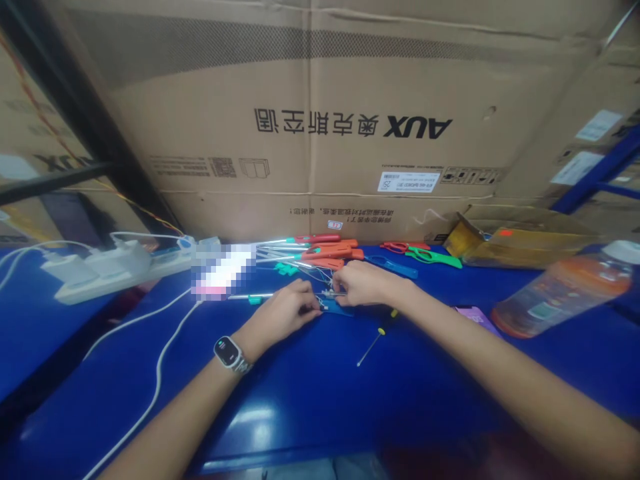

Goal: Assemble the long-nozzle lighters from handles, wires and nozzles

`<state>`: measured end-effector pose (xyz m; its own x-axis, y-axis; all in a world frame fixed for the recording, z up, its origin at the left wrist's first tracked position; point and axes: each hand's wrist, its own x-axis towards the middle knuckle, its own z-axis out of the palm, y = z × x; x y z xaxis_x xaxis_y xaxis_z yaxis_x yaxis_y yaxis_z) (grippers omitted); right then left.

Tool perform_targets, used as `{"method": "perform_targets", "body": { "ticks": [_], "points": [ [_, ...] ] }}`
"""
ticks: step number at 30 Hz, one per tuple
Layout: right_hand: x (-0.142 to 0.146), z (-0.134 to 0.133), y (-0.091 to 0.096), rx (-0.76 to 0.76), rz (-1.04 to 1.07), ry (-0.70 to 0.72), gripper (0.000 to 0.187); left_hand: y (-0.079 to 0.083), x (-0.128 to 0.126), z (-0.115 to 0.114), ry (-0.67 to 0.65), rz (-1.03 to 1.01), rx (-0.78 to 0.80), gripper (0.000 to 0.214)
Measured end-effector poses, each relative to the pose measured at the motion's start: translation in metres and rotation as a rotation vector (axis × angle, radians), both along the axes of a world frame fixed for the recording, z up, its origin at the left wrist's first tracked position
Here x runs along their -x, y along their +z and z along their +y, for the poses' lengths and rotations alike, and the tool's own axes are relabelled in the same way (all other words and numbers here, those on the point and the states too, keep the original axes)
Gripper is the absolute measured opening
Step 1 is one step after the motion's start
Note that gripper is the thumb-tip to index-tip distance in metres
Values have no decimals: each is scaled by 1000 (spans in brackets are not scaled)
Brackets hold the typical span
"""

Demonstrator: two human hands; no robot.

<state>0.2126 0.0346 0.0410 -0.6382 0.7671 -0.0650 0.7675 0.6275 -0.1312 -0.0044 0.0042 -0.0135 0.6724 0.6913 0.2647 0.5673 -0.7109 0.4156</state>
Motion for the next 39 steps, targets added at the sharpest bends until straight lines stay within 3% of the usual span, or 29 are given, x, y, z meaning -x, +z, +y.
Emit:
{"method": "perform_targets", "body": {
  "ticks": [6,21,26,29,33,39],
  "points": [
    [-1,-17,-3,-93,-38,59,7,-1,-2,-2,15,28,-28,15],
    [7,-50,-19,-235,-226,-20,27,-4,-6,-5,69,47,-30,11],
    [9,-53,-25,-275,-250,24,31,-3,-7,-5,62,31,-7,11],
    [10,-54,-24,-266,-266,19,30,1,0,-2,54,-40,-9,10],
    [10,-56,-24,-260,-267,-11,26,7,19,6,167,-158,-100,17],
    [5,-54,-31,-290,-225,-28,24,4,31,19,89,-30,-42,25]
  ]
}}
